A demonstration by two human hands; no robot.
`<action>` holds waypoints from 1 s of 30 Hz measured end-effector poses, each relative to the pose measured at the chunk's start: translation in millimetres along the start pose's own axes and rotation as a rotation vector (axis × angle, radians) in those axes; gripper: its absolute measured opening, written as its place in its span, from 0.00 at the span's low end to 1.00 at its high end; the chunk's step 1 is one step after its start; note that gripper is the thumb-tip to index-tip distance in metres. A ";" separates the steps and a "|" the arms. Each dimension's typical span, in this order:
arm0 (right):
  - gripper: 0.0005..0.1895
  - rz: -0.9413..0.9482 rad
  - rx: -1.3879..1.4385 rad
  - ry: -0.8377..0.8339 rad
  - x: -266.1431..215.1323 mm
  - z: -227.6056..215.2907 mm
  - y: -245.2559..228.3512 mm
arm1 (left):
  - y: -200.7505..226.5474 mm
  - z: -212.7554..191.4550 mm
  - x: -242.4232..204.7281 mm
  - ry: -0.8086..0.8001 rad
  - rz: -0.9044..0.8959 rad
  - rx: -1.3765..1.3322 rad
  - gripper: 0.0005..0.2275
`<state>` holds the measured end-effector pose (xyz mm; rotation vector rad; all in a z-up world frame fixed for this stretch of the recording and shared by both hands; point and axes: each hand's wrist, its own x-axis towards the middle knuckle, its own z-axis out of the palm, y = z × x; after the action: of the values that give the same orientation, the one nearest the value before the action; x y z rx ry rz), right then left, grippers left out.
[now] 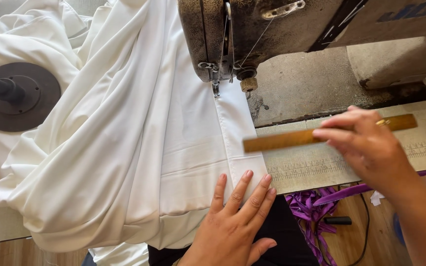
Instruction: Measuring and aligning the fold of a white fabric piece using a wooden ruler at a sewing station
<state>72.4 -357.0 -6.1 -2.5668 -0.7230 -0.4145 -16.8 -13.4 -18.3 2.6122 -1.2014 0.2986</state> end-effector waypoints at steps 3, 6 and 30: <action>0.18 -0.115 0.069 -0.011 1.3 3.4 -15.4 | 0.3 -0.2 0.9 -0.002 0.002 0.017 0.42; 0.17 -0.148 0.068 -0.012 1.7 6.9 -20.6 | -0.2 -1.3 0.9 -0.007 0.004 0.018 0.42; 0.18 -0.192 0.106 -0.044 5.9 13.1 -21.0 | -21.7 -24.6 0.9 0.051 -0.093 -0.158 0.33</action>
<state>67.8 -332.1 -8.1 -2.4232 -0.9851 -0.3704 -1.6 7.2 2.2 2.4994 -1.0390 0.2411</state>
